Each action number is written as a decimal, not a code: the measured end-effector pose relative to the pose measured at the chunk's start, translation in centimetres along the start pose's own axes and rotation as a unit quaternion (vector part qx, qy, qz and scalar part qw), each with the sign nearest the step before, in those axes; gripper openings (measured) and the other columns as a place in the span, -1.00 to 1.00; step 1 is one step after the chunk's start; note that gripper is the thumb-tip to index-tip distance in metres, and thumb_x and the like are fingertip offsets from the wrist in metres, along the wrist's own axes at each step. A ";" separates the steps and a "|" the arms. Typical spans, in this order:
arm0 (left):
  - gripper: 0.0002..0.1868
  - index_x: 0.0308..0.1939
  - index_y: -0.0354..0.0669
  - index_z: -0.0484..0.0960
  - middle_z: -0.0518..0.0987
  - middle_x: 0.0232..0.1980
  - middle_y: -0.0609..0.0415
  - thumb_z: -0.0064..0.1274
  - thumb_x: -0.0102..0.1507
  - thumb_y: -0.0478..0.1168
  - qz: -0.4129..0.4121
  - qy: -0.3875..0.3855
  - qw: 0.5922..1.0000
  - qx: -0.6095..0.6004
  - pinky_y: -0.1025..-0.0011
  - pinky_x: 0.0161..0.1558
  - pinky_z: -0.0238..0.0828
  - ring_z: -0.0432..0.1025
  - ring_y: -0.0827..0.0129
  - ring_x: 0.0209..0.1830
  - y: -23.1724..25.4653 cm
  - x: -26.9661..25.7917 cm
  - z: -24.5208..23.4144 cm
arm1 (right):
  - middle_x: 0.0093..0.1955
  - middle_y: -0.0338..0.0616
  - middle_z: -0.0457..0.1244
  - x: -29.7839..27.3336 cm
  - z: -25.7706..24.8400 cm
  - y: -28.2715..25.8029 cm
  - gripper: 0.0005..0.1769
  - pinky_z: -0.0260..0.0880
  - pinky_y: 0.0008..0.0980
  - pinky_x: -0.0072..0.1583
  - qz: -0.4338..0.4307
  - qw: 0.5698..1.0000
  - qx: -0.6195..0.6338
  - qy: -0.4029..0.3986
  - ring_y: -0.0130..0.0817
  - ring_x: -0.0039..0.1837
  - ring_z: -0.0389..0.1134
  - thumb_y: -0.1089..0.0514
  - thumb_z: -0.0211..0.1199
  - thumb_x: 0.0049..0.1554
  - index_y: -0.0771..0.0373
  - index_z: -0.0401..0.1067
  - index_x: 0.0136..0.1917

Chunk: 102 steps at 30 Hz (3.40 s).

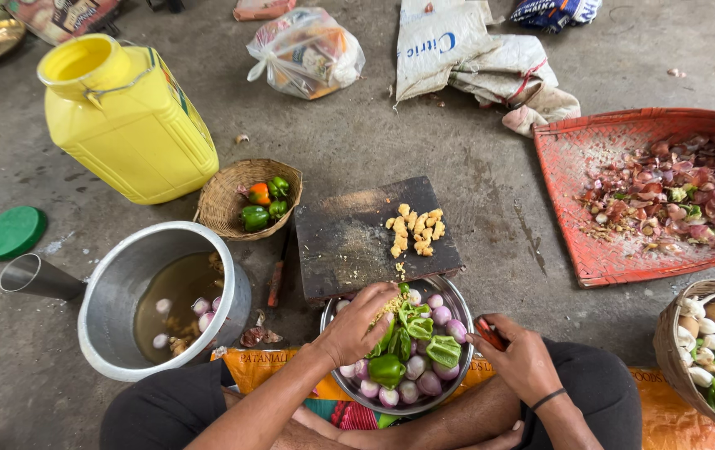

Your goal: The person chops ginger on a wooden board and adds the chopped pieces into a metal bowl containing sliced onions and green peppers.

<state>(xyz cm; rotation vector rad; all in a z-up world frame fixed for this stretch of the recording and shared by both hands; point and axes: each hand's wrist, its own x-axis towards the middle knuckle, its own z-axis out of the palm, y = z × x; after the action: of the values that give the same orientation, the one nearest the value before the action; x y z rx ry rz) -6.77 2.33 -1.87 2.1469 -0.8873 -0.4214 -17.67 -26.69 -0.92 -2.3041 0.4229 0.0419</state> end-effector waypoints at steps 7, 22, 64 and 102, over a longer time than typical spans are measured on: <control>-0.21 0.37 -0.43 0.31 0.41 0.41 -0.22 -0.41 0.40 0.24 -0.136 0.203 0.712 -0.658 0.22 0.50 0.09 0.28 0.10 0.48 -0.5 3.3 -0.8 | -0.41 -0.20 0.31 -2.8 6.2 -1.9 -0.73 0.32 -0.39 -0.33 0.020 0.970 0.203 -0.130 -0.46 -0.40 0.27 0.02 0.28 0.17 0.23 0.48 0.05; -0.06 0.41 -0.49 0.21 0.31 0.48 -0.36 -0.47 0.37 0.38 -0.173 0.236 0.610 -0.737 0.10 0.52 -0.01 0.22 -0.02 0.50 3.2 1.5 -0.6 | -0.42 0.07 0.31 -3.8 9.8 -5.6 -0.66 0.33 -0.07 -0.22 -0.028 0.989 0.122 -0.076 -0.06 -0.34 0.38 -0.04 0.15 0.25 0.31 0.35 -0.11; -0.49 0.15 0.00 0.48 0.56 0.05 0.08 0.25 0.13 -0.28 -0.257 0.168 0.951 -0.043 0.35 0.09 0.50 0.55 0.29 -0.03 0.3 -2.6 2.6 | -0.25 0.27 0.36 -1.8 6.6 -4.1 -0.62 0.38 0.05 -0.08 -0.020 0.999 0.046 0.013 0.23 -0.16 0.42 -0.05 0.28 0.14 0.34 0.41 -0.04; -0.53 0.19 -0.21 0.50 0.44 0.15 -0.09 0.16 0.22 -0.18 -0.058 0.129 0.973 0.179 0.00 0.16 0.24 0.31 0.03 0.19 4.4 0.0 4.5 | -0.39 0.15 0.30 -1.3 6.7 -3.7 -0.63 0.32 -0.07 -0.21 -0.028 0.996 0.072 0.052 0.03 -0.35 0.35 -0.02 0.30 0.15 0.37 0.38 -0.14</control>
<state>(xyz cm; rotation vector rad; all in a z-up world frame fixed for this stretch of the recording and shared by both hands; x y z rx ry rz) -11.22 -2.14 -1.48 2.5216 -0.7319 -0.0318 -17.10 -19.13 -2.82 -2.1802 0.4004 -0.1321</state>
